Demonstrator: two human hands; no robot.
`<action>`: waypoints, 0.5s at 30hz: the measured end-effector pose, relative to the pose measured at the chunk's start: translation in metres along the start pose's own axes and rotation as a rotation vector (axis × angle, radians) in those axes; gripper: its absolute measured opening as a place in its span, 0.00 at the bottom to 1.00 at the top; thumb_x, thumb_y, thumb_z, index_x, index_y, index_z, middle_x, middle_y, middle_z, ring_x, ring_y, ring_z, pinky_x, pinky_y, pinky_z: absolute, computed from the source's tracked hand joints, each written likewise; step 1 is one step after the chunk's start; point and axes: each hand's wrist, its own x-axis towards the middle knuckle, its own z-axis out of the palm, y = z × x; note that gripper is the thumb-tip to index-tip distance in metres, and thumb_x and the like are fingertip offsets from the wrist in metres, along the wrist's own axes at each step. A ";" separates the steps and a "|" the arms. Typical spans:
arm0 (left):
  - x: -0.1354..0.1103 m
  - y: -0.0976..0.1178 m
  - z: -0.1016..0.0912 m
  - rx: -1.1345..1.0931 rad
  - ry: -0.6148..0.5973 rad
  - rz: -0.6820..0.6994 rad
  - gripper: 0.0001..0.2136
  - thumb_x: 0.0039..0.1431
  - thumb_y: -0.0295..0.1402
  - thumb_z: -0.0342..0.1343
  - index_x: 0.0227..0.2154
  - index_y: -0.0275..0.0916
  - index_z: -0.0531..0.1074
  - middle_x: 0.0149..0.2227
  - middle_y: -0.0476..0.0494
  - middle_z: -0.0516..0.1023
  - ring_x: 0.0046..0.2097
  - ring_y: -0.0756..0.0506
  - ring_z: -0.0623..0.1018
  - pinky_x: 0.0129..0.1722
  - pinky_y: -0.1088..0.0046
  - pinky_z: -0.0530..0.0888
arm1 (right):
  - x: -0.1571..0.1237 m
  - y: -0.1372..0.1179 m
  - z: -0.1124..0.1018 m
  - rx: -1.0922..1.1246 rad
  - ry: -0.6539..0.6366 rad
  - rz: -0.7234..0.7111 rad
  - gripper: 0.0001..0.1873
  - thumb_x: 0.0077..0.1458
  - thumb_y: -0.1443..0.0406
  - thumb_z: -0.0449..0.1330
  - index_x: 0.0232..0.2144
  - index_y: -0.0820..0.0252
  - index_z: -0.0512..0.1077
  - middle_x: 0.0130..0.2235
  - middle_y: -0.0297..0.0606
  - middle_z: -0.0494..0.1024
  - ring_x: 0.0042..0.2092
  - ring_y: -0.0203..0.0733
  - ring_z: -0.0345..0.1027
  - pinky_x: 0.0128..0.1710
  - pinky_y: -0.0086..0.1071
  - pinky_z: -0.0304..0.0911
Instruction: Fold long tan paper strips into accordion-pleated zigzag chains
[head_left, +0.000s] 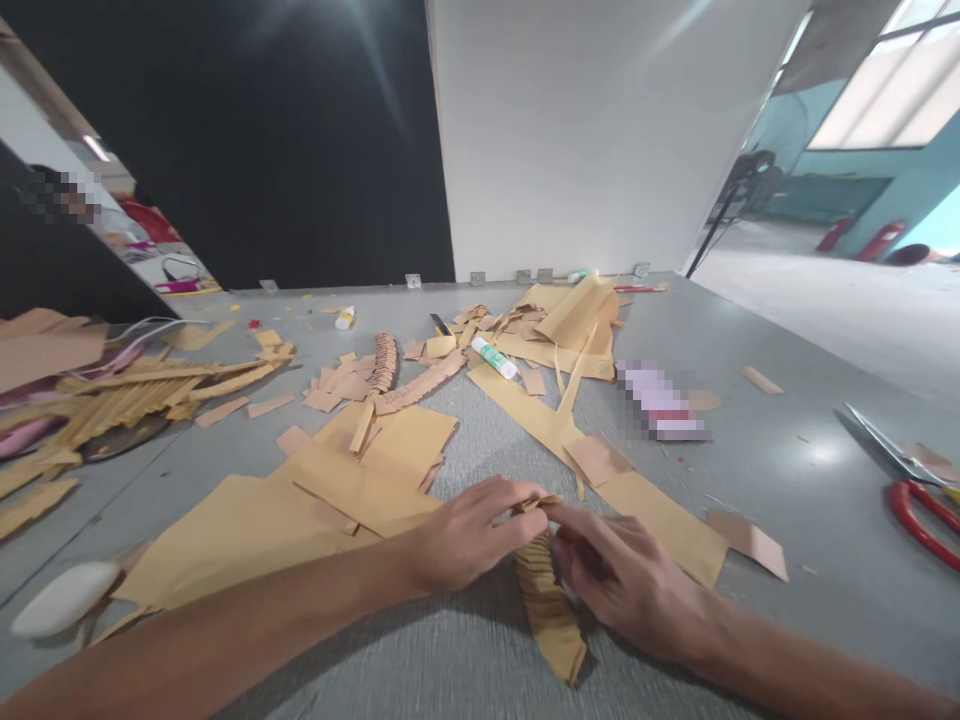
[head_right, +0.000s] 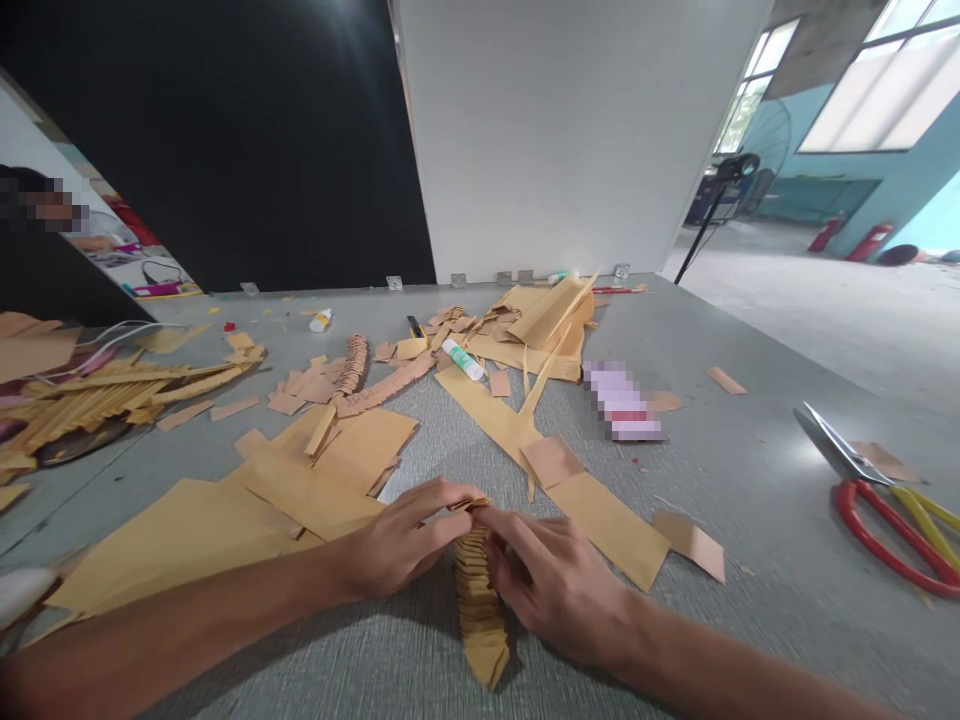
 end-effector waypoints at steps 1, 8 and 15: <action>0.000 0.000 -0.001 0.000 0.000 0.013 0.11 0.73 0.28 0.40 0.50 0.38 0.66 0.50 0.36 0.77 0.53 0.46 0.77 0.57 0.68 0.72 | -0.003 0.000 0.000 0.004 0.023 0.014 0.16 0.66 0.71 0.52 0.55 0.56 0.64 0.28 0.31 0.77 0.24 0.36 0.71 0.27 0.29 0.66; -0.001 -0.004 -0.001 -0.031 0.033 0.105 0.09 0.71 0.27 0.43 0.47 0.39 0.67 0.50 0.35 0.77 0.47 0.46 0.79 0.52 0.66 0.74 | -0.007 -0.001 -0.004 -0.011 0.157 -0.003 0.16 0.64 0.74 0.52 0.52 0.57 0.64 0.32 0.36 0.82 0.27 0.36 0.75 0.31 0.29 0.70; -0.002 -0.004 -0.002 -0.100 0.031 0.037 0.12 0.72 0.26 0.42 0.54 0.38 0.65 0.51 0.35 0.77 0.53 0.45 0.77 0.57 0.66 0.71 | -0.003 0.002 -0.007 0.082 0.036 -0.141 0.20 0.62 0.76 0.49 0.54 0.59 0.65 0.32 0.37 0.78 0.29 0.38 0.72 0.30 0.31 0.66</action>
